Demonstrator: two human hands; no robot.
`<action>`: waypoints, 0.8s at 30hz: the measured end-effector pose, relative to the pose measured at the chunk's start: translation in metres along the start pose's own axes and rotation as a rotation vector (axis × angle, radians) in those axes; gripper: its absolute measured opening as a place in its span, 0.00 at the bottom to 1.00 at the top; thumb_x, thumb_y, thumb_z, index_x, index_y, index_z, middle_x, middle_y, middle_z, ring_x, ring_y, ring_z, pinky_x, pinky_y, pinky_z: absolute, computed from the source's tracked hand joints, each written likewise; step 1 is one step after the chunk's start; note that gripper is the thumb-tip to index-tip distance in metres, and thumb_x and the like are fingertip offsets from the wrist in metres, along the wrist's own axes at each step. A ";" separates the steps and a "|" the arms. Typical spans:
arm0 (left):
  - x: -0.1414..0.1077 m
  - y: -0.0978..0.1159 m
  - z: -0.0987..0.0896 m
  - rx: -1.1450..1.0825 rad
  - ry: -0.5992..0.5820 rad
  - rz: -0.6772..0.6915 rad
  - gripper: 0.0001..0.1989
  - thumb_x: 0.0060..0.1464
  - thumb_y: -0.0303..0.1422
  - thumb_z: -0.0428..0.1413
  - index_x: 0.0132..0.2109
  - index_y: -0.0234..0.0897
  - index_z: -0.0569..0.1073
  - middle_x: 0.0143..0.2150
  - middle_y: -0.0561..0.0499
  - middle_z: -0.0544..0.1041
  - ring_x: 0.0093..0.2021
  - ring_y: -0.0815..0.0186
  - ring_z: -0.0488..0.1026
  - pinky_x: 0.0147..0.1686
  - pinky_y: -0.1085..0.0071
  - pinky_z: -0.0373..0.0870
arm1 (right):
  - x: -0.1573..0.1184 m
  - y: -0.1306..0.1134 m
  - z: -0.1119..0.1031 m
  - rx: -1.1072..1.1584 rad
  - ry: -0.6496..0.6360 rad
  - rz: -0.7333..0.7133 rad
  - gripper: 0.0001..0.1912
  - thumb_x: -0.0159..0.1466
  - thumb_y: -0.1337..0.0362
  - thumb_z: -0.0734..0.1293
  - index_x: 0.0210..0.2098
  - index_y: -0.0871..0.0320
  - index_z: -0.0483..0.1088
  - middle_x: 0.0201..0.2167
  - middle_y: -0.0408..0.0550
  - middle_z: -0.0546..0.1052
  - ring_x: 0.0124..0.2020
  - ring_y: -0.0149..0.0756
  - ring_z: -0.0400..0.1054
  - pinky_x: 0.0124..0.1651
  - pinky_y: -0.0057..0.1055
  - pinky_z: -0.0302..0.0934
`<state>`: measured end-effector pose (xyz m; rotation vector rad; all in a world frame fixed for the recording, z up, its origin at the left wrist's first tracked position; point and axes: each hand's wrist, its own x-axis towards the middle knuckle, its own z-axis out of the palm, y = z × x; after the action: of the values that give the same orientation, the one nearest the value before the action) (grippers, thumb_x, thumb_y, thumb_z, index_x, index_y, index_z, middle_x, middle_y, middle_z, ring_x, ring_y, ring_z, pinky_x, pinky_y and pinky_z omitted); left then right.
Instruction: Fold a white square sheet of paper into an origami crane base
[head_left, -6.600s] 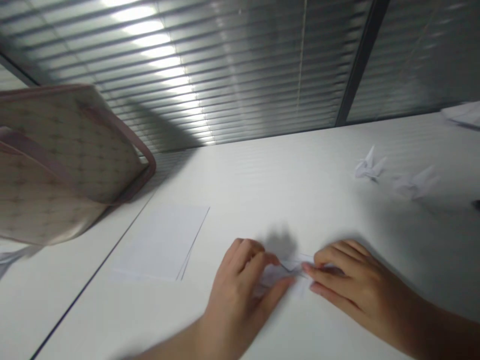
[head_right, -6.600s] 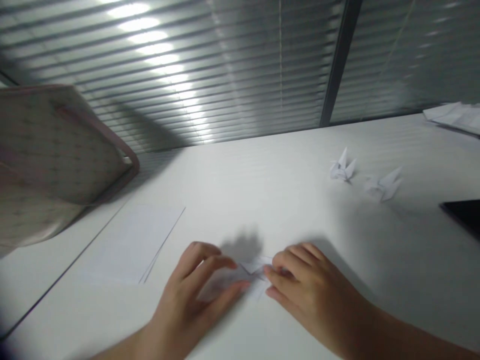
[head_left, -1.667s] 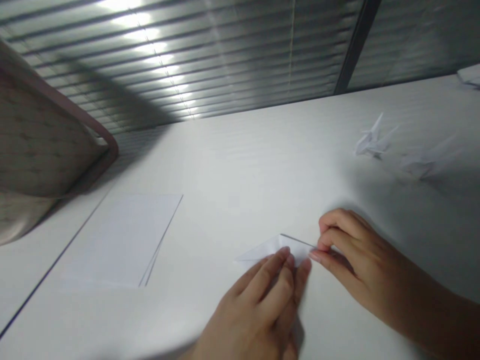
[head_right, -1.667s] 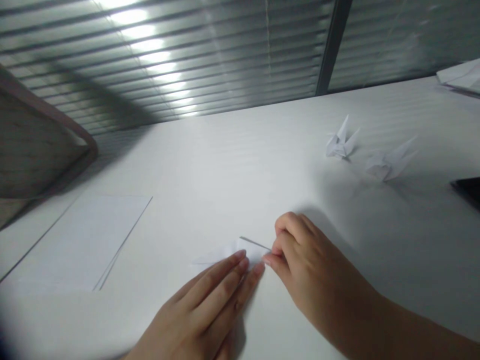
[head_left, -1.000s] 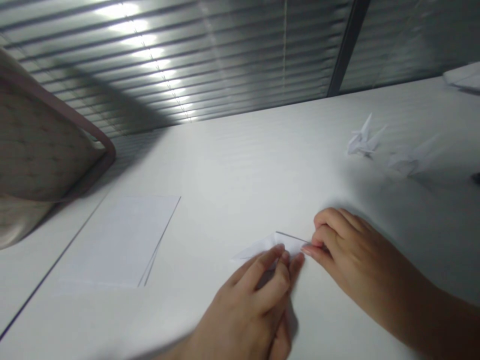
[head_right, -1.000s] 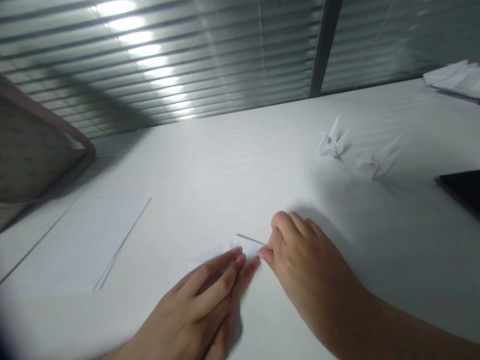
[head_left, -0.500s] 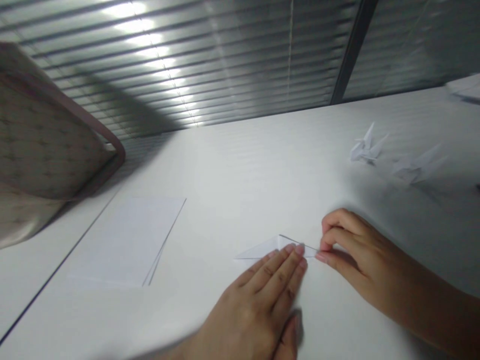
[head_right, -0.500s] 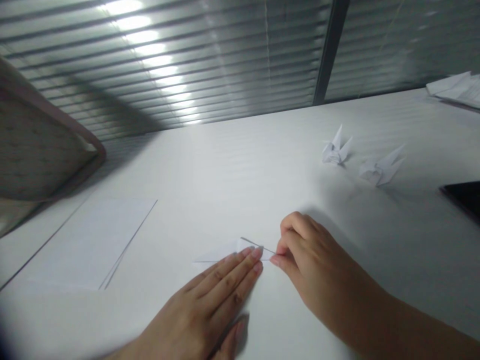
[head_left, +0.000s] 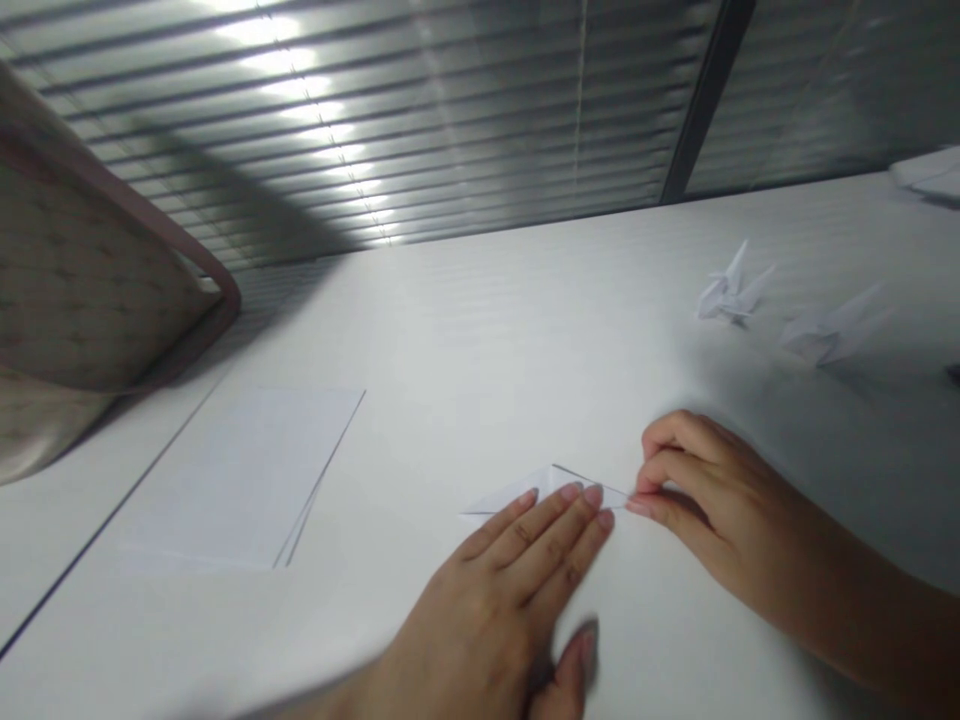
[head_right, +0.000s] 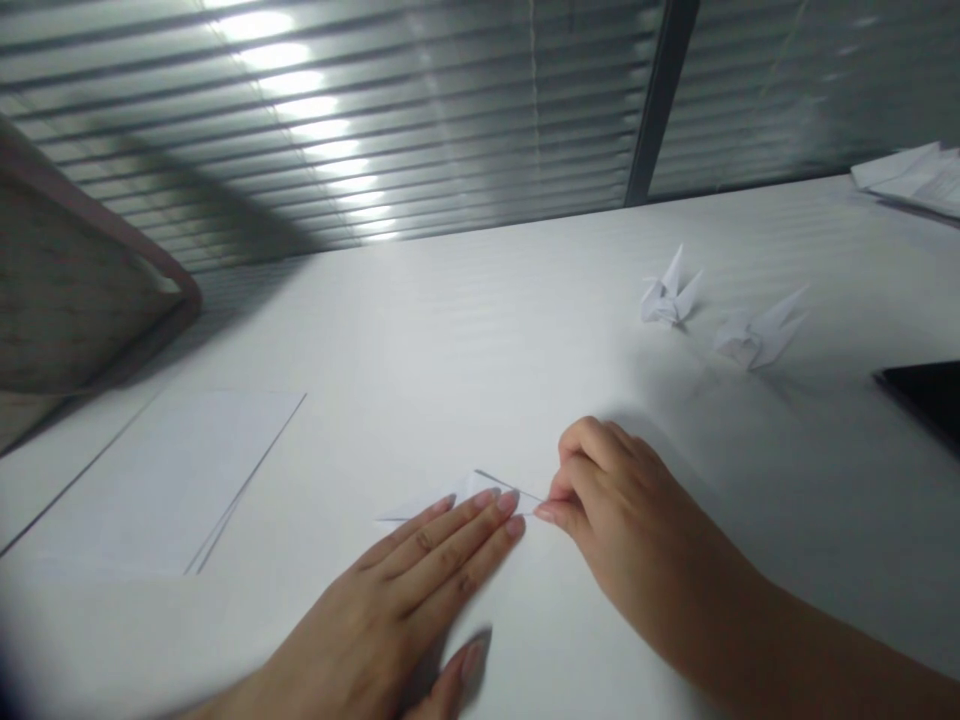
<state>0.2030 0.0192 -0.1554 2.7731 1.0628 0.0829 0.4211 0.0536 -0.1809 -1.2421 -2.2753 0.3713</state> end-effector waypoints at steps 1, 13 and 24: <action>0.000 0.000 -0.001 -0.005 -0.004 -0.013 0.32 0.55 0.32 0.54 0.65 0.32 0.57 0.67 0.49 0.57 0.66 0.62 0.57 0.64 0.64 0.55 | 0.000 0.001 0.000 -0.006 0.005 -0.010 0.10 0.66 0.71 0.59 0.28 0.58 0.66 0.32 0.49 0.69 0.35 0.39 0.65 0.41 0.41 0.62; 0.003 0.007 -0.006 -0.057 -0.024 -0.052 0.33 0.56 0.34 0.53 0.66 0.35 0.55 0.67 0.50 0.59 0.65 0.61 0.57 0.65 0.61 0.54 | -0.001 -0.003 0.001 -0.111 0.020 -0.067 0.10 0.66 0.71 0.59 0.29 0.59 0.65 0.30 0.50 0.68 0.34 0.42 0.64 0.40 0.43 0.61; 0.003 0.002 -0.005 -0.152 -0.028 -0.066 0.31 0.58 0.36 0.51 0.67 0.37 0.55 0.66 0.50 0.60 0.66 0.61 0.56 0.64 0.60 0.55 | -0.001 0.000 0.004 -0.128 0.042 -0.077 0.09 0.67 0.71 0.58 0.30 0.58 0.65 0.31 0.49 0.68 0.35 0.41 0.64 0.40 0.42 0.60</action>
<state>0.2062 0.0202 -0.1503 2.5947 1.0924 0.1115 0.4195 0.0523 -0.1844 -1.2081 -2.3338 0.1719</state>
